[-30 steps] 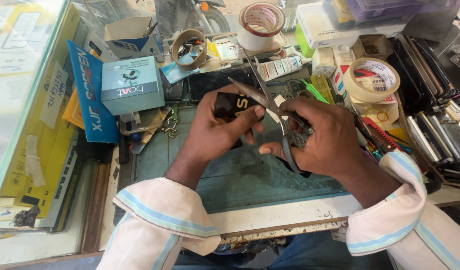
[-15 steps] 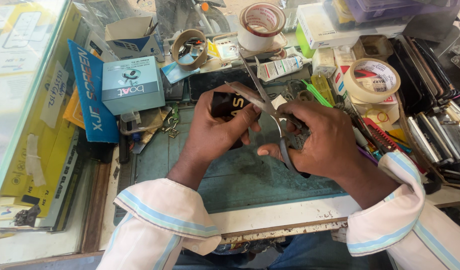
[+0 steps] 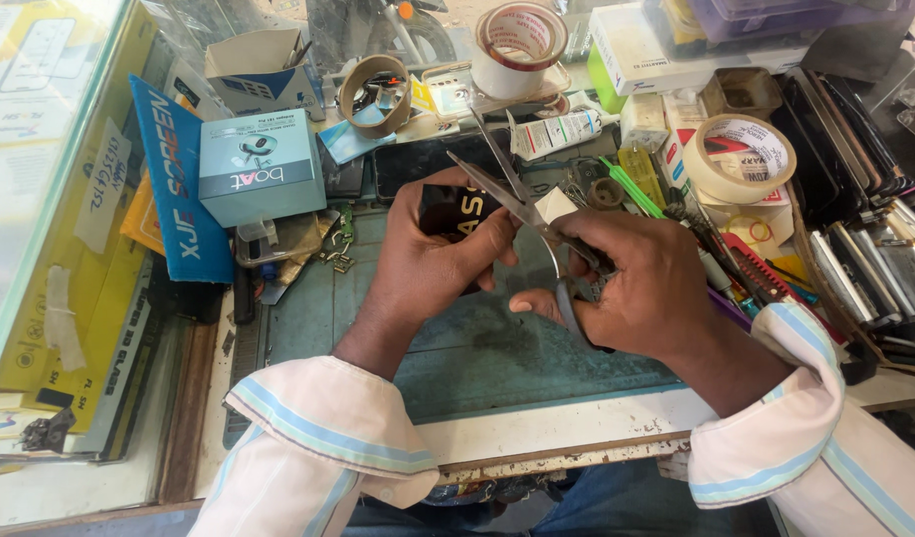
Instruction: The person uses scissors to cut a black rectangular material with gold lettering on a cluttered workbench. They repeatedly trim edges and corners, rotating the piece to align cuts, and place trimmed pieces on the mat.
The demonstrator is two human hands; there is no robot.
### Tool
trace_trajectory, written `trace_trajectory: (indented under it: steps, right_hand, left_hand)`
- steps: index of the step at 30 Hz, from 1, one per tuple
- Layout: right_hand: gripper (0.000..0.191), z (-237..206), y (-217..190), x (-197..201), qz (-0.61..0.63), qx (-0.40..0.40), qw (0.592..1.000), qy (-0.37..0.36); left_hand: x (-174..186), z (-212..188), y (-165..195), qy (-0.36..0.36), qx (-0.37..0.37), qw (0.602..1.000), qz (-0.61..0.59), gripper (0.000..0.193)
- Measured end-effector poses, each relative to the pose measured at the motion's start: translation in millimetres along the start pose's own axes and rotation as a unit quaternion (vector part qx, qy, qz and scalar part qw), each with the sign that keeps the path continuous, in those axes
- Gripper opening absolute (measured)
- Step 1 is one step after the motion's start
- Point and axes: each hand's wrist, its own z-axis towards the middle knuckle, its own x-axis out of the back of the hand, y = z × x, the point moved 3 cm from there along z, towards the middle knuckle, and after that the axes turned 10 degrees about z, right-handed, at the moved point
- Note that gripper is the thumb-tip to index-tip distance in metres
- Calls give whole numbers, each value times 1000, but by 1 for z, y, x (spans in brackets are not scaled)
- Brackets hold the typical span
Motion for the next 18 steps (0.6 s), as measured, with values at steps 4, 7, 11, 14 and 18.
trace_trajectory:
  steps: [4,7,11,14,18]
  right_hand:
    - [57,-1,2,-1,-7,7,1000,-5]
    - [56,-3,3,-1,-12,5,1000,-10]
    - [56,-3,-1,-1,0,11,1000,-14]
    - [63,-1,-4,1,25,4,999,-21]
    - [70,1,-7,0,39,20,999,-27]
  left_hand:
    - [0,1,-1,-4,24,1000,-15,10]
    - [0,0,-1,-5,22,1000,-17,10]
    - [4,-5,1,-14,14,1000,-9,12]
    - [8,-7,5,-38,-16,999,-14,12]
    - [11,-9,6,-47,-59,997,-12,11]
